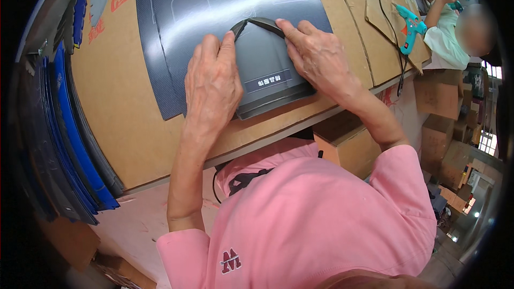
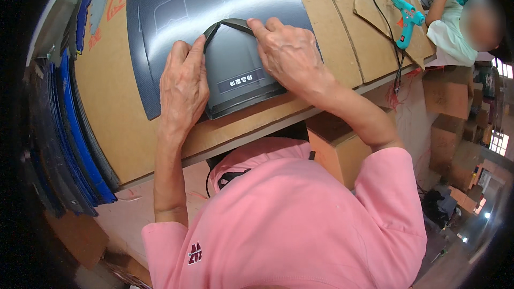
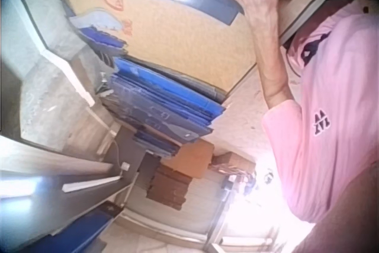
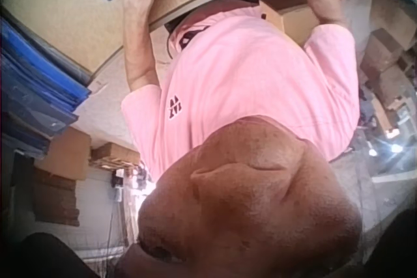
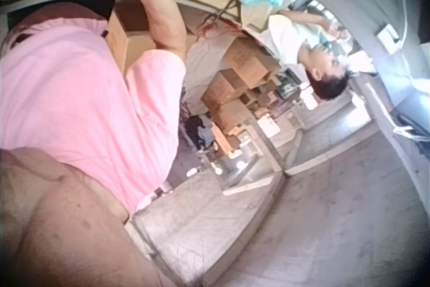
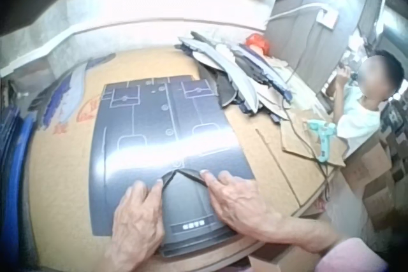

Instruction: The person uses a hot glue gun to apply adhesive to a large dark panel and attaches curved trim pieces along its edges. They repeat this process, applying glue and pressing the trim into place, then stack the finished panel with others.

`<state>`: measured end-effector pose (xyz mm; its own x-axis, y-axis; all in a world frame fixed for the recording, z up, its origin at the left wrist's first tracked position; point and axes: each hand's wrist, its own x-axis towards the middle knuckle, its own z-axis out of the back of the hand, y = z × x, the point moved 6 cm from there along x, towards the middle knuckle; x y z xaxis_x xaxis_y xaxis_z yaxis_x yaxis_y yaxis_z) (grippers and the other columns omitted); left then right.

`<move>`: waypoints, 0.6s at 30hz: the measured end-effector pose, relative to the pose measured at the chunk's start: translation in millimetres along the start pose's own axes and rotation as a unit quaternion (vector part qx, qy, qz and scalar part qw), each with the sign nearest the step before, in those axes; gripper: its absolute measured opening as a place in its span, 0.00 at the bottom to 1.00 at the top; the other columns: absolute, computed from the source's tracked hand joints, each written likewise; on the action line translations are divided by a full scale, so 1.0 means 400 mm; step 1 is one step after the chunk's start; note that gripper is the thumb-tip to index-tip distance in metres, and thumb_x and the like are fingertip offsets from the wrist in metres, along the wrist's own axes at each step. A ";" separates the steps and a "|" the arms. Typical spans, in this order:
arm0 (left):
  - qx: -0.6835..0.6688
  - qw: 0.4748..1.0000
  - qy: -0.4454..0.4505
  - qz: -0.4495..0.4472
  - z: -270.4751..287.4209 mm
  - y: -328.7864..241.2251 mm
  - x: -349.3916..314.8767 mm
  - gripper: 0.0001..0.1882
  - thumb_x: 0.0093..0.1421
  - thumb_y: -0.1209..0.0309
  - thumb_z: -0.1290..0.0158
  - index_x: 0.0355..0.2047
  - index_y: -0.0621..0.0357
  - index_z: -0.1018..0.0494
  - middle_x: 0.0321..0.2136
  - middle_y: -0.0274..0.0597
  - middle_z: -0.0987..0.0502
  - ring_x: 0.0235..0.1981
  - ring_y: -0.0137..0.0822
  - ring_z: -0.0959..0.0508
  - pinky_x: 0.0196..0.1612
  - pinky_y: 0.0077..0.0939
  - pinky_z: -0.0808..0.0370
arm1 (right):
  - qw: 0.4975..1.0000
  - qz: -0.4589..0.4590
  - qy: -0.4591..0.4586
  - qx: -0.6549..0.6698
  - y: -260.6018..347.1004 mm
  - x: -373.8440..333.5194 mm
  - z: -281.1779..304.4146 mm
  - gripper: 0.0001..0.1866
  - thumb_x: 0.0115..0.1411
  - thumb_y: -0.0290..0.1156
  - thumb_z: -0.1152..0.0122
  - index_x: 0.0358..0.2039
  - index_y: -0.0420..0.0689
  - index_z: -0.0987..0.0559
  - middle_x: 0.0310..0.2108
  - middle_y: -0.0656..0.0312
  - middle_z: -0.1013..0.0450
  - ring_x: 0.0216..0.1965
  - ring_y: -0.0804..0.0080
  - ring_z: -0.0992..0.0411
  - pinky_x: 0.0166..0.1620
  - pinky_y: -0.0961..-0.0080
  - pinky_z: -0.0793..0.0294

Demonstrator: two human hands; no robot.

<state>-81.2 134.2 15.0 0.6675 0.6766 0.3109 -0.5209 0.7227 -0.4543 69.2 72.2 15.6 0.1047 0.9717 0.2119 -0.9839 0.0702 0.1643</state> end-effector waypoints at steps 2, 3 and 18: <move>0.006 1.000 0.013 -0.014 0.000 0.002 0.005 0.21 0.53 0.82 0.54 0.49 0.68 0.31 0.30 0.48 0.34 0.32 0.46 0.29 0.36 0.38 0.29 | 1.000 0.004 0.021 -0.002 -0.006 0.010 0.006 0.17 0.58 0.30 0.45 0.49 0.49 0.25 0.25 0.57 0.33 0.25 0.58 0.29 0.30 0.65 0.29; 0.009 0.999 0.027 -0.021 0.003 0.006 0.010 0.22 0.53 0.81 0.54 0.50 0.67 0.32 0.30 0.49 0.33 0.32 0.47 0.28 0.36 0.38 0.28 | 0.999 0.008 0.033 -0.001 -0.005 0.016 0.010 0.16 0.58 0.30 0.45 0.48 0.48 0.25 0.26 0.56 0.33 0.26 0.58 0.29 0.30 0.65 0.29; 0.000 0.985 0.161 -0.056 -0.050 0.046 0.083 0.25 0.56 0.79 0.59 0.56 0.54 0.37 0.33 0.53 0.26 0.35 0.54 0.25 0.39 0.44 0.27 | 0.990 0.106 0.021 0.089 0.004 0.081 -0.019 0.14 0.59 0.33 0.48 0.44 0.47 0.23 0.28 0.55 0.30 0.30 0.55 0.27 0.34 0.63 0.28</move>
<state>-58.1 167.2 0.4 0.8550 0.5127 0.0784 -0.4342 0.7903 -0.4324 70.0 105.7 15.3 -0.1119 0.9690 0.2203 -0.9416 -0.1742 0.2880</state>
